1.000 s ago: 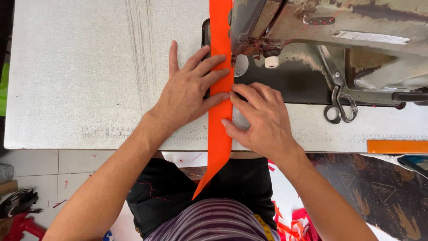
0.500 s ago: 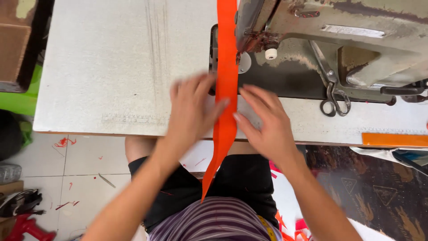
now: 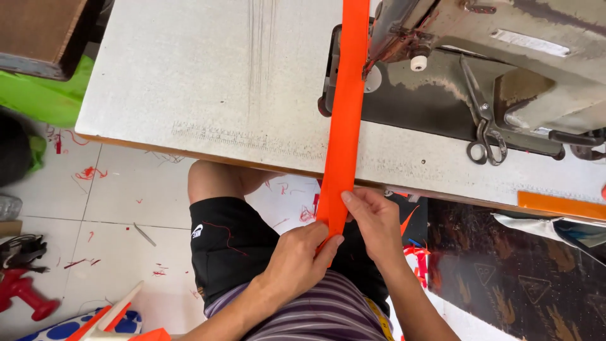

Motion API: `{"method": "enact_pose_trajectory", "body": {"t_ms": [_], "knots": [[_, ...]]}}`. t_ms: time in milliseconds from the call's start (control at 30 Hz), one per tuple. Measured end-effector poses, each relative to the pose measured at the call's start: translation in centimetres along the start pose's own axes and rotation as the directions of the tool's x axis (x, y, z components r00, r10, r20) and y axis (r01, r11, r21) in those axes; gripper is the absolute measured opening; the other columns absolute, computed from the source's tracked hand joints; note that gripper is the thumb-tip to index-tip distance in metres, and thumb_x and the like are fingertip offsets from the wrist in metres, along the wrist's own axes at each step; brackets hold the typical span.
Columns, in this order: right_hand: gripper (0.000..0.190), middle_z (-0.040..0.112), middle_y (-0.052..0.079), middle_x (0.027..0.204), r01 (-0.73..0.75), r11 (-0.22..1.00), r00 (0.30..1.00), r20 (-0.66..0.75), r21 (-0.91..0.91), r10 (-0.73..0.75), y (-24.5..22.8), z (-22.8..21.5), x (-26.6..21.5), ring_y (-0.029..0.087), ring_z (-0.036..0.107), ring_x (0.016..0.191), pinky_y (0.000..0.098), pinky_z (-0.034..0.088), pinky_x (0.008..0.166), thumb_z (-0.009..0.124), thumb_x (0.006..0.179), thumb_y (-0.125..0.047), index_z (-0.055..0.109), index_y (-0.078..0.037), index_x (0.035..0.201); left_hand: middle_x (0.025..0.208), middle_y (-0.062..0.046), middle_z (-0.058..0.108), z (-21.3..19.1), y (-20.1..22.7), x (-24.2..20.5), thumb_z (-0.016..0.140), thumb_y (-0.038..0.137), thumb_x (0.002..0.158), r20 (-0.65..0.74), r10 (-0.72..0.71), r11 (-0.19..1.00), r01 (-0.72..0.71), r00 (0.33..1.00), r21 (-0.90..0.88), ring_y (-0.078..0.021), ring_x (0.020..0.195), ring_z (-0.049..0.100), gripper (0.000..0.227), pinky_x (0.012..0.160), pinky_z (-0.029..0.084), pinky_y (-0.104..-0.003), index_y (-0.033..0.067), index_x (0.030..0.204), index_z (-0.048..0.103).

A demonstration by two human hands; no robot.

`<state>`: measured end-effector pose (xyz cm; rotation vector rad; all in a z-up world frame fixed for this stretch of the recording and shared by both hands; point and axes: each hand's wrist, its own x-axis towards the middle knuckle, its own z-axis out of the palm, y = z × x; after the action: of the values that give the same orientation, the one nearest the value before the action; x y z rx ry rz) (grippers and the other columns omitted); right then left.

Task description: Measuring and cutting orange fabric strips into smaller pieces using a tape measure and scissors at a sewing workstation.

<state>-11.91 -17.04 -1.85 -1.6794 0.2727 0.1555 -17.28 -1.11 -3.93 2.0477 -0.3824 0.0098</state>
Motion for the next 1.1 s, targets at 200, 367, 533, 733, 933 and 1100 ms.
{"method": "enact_pose_trajectory", "body": {"t_ms": [200, 367, 533, 733, 933, 1100], "knots": [[0.020, 0.068, 0.003, 0.069, -0.038, 0.994, 0.999, -0.022, 0.101, 0.040, 0.1, 0.6, -0.3, 0.011, 0.054, 0.060, 0.0263, 0.046, 0.057, 0.074, 0.093, -0.015, 0.074, -0.001, 0.078, 0.062, 0.003, 0.043, -0.8, 0.8, 0.2, 0.065, 0.026, 0.104, 0.219, -0.412, 0.848, 0.460, 0.884, -0.263, -0.0118, 0.058, 0.035, 0.042, 0.053, 0.033, -0.031, 0.0128, 0.069, 0.045], [0.017, 0.070, 0.005, 0.070, -0.050, 0.996, 0.998, -0.041, 0.079, 0.054, 0.6, 0.6, 0.1, 0.011, 0.055, 0.059, 0.0253, 0.047, 0.054, 0.077, 0.090, -0.014, 0.074, -0.001, 0.080, 0.065, 0.002, 0.047, -1.8, 0.2, 0.5, 0.065, 0.027, 0.103, 0.218, -0.350, 0.897, 0.393, 0.911, -0.201, -0.0140, 0.059, 0.039, 0.038, 0.055, 0.036, -0.032, 0.0115, 0.072, 0.050], [0.015, 0.068, 0.002, 0.065, -0.050, 0.999, 0.998, -0.035, 0.019, 0.051, 0.8, 0.6, 0.2, 0.008, 0.052, 0.058, 0.0233, 0.045, 0.053, 0.078, 0.090, -0.015, 0.076, -0.004, 0.080, 0.084, -0.003, 0.071, -4.8, 0.5, 4.3, 0.064, 0.027, 0.099, -0.074, 0.029, 0.999, -0.028, 0.997, 0.016, -0.0203, 0.066, 0.066, 0.021, 0.062, 0.051, -0.037, 0.0072, 0.094, 0.068], [0.021, 0.057, 0.004, 0.048, 0.154, 0.985, 0.982, -0.101, -0.076, -0.161, 0.9, 0.8, 0.4, 0.007, 0.050, 0.048, 0.0206, 0.042, 0.045, 0.083, 0.088, -0.016, 0.075, -0.004, 0.073, 0.104, -0.008, 0.065, -5.0, -0.5, 12.7, 0.072, 0.020, 0.094, -0.160, 0.470, 0.843, -0.387, 0.868, 0.374, -0.0296, 0.101, 0.067, 0.018, 0.096, 0.051, -0.044, 0.0104, 0.110, 0.069], [0.024, 0.061, 0.005, 0.049, 0.323, 0.858, 0.926, -0.056, -0.399, -0.374, 0.9, -0.2, 0.6, 0.011, 0.055, 0.042, 0.0233, 0.044, 0.042, 0.083, 0.088, -0.021, 0.071, -0.007, 0.071, 0.123, -0.015, 0.064, -5.3, -1.8, 14.8, 0.078, 0.032, 0.088, 0.054, 0.498, 0.724, -0.449, 0.866, 0.523, -0.0371, 0.123, 0.056, 0.037, 0.112, 0.027, -0.069, 0.0041, 0.112, 0.074], [0.031, 0.069, 0.007, 0.106, 0.663, 0.305, 0.556, 0.177, -0.684, -0.812, -2.2, -1.4, 1.6, 0.029, 0.067, 0.094, 0.0411, 0.052, 0.084, 0.084, 0.084, -0.024, 0.074, -0.008, 0.109, 0.136, -0.009, 0.065, -6.4, -1.4, 14.3, 0.076, 0.048, 0.089, 0.118, 0.403, 0.712, -0.392, 0.908, 0.583, -0.0388, 0.135, 0.050, 0.049, 0.114, 0.010, -0.079, 0.0122, 0.122, 0.075]]}}
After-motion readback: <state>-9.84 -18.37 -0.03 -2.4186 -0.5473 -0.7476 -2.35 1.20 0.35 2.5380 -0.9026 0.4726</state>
